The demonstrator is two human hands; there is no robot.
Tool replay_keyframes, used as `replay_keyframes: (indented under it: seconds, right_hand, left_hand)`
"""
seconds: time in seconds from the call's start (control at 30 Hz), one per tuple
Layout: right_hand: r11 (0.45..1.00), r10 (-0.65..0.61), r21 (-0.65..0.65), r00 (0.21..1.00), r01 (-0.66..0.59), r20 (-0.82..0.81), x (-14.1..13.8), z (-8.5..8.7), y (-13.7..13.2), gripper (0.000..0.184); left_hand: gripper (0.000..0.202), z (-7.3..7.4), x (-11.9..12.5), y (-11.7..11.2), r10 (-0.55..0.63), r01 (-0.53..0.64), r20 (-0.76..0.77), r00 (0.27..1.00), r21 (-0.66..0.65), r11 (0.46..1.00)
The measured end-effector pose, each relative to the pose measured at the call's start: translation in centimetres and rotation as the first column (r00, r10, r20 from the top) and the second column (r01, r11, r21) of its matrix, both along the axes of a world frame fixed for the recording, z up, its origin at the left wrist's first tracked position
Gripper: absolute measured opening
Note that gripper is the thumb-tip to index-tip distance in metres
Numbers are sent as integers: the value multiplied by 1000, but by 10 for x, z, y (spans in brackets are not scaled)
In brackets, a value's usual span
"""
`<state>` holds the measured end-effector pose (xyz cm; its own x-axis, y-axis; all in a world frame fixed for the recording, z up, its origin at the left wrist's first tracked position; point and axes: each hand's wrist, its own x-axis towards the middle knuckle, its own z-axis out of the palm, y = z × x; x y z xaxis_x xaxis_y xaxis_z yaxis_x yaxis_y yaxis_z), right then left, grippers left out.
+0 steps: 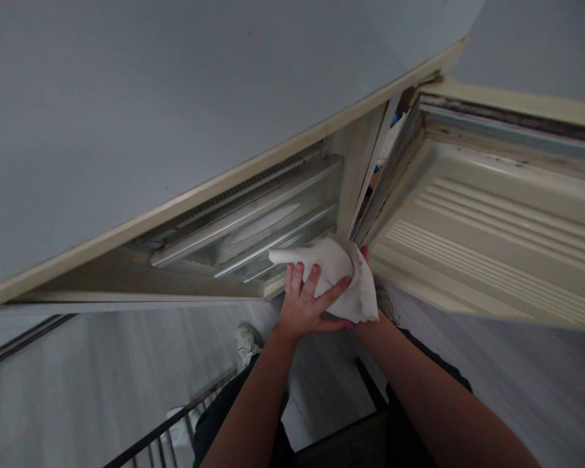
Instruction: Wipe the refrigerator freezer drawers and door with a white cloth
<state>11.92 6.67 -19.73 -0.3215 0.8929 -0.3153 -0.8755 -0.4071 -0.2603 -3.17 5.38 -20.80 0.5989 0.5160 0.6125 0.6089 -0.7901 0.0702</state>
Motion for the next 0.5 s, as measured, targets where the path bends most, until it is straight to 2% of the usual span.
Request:
replay_keyframes:
  seconds: [0.07, 0.17, 0.23, 0.3, 0.4, 0.5]
  right_hand:
    - [999, -25, -42, 998, 27, 52, 1, 8, 0, 77]
    - [998, -31, -54, 998, 33, 50, -4, 16, -3, 70]
    - [998, -3, -68, 999, 5, 35, -9, 17, -3, 60]
    - [996, 38, -87, 999, -36, 30, -14, 15, -1, 48]
    - [989, 67, -138, 995, -56, 70, -23, 6, 3, 34]
    - [984, 45, -176, 986, -16, 160, -31, -7, 4, 31]
  left_hand:
    - [92, 1, -1, 0, -6, 6, 16, 1000, 6, 1000]
    - [89, 0, -2, 0, -8, 8, 32, 999, -19, 1000]
    - [83, 0, -2, 1, 10, -6, 50, 999, -86, 996]
    - [70, 0, -1, 3, 70, -49, 89, 994, -211, 976]
    - [51, -2, 3, 6, 216, -129, 161, 963, -432, 893]
    - [49, -10, 9, 8, 314, -161, 170, 934, -583, 796]
